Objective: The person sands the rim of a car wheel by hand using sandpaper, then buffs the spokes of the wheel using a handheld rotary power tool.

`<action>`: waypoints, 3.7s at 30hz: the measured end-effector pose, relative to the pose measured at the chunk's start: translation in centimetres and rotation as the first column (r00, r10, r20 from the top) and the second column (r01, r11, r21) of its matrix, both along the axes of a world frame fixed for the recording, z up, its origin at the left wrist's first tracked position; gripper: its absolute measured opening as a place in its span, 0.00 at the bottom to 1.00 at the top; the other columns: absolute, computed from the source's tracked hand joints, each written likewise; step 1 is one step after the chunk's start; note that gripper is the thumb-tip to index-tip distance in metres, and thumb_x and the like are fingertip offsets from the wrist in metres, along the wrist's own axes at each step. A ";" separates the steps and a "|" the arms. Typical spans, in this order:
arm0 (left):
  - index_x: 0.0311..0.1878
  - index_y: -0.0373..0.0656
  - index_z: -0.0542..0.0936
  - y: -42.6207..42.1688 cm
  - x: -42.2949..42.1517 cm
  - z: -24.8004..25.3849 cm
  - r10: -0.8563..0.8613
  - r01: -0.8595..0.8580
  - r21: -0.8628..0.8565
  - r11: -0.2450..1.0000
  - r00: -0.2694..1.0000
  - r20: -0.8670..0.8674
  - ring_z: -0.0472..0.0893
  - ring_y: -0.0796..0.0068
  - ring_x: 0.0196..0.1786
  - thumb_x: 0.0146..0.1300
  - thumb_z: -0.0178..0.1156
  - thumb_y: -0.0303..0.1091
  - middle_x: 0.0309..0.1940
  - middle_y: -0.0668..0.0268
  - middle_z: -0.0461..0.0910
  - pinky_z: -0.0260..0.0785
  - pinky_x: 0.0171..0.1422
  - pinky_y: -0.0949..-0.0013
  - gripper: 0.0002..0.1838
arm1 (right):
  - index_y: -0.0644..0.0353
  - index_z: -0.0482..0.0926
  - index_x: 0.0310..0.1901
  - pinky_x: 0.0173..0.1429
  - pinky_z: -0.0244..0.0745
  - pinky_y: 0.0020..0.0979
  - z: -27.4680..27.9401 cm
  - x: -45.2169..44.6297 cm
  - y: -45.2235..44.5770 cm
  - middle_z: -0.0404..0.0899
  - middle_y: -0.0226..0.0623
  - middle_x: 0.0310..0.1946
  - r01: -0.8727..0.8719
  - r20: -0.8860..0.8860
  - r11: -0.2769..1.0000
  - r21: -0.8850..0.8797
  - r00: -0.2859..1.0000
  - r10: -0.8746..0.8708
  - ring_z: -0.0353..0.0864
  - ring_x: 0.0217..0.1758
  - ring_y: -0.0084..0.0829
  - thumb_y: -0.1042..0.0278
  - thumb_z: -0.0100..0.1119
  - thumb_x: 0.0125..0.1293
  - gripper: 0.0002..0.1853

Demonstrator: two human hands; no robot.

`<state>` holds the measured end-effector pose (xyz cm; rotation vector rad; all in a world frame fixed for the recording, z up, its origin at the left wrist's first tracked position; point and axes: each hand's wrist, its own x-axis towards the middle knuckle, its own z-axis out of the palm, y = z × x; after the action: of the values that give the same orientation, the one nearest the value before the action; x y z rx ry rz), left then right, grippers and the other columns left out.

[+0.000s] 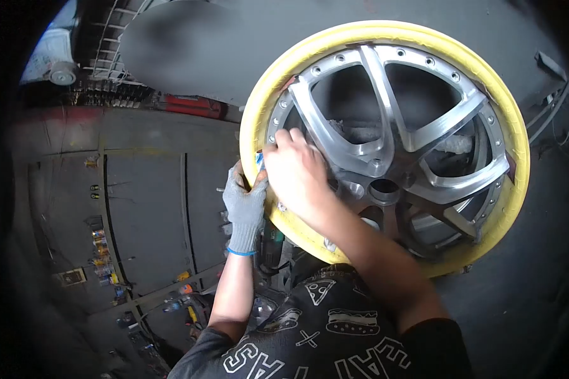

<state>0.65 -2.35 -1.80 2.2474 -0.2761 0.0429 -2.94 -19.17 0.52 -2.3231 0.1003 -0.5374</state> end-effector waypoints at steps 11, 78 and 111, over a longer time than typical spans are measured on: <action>0.56 0.36 0.77 -1.7 -0.7 -0.2 0.096 -0.124 0.188 0.974 0.983 0.156 0.82 0.53 0.46 0.61 0.67 0.35 0.44 0.50 0.80 0.74 0.50 0.59 0.22 | 0.58 0.82 0.27 0.37 0.82 0.37 -2.1 4.3 0.2 0.81 0.38 0.28 -0.062 0.032 0.960 -0.271 0.997 0.074 0.85 0.37 0.37 0.69 0.60 0.52 0.04; 0.65 0.35 0.65 22.4 -14.9 -3.4 -0.227 0.220 -0.106 0.970 0.972 -0.057 0.80 0.54 0.53 0.42 0.77 0.34 0.51 0.52 0.77 0.72 0.57 0.55 0.47 | 0.70 0.57 0.68 0.65 0.72 0.36 -4.7 -11.2 24.0 0.76 0.46 0.56 0.092 -0.165 0.373 0.923 0.972 0.169 0.78 0.59 0.35 0.63 0.79 0.53 0.48; 0.73 0.30 0.59 1.9 -7.1 6.7 -0.957 -0.234 -0.964 0.130 -0.285 -0.060 0.68 0.73 0.68 0.41 0.77 0.66 0.63 0.61 0.70 0.59 0.72 0.68 0.65 | 0.74 0.63 0.61 0.60 0.74 0.35 6.5 -21.0 11.1 0.82 0.47 0.48 0.218 -0.119 0.543 0.811 0.970 -0.211 0.82 0.52 0.35 0.30 0.80 0.36 0.62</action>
<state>-6.46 -0.41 4.91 0.2424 -0.4180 -1.6439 -23.92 -8.08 6.99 -1.3734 0.5375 -0.4590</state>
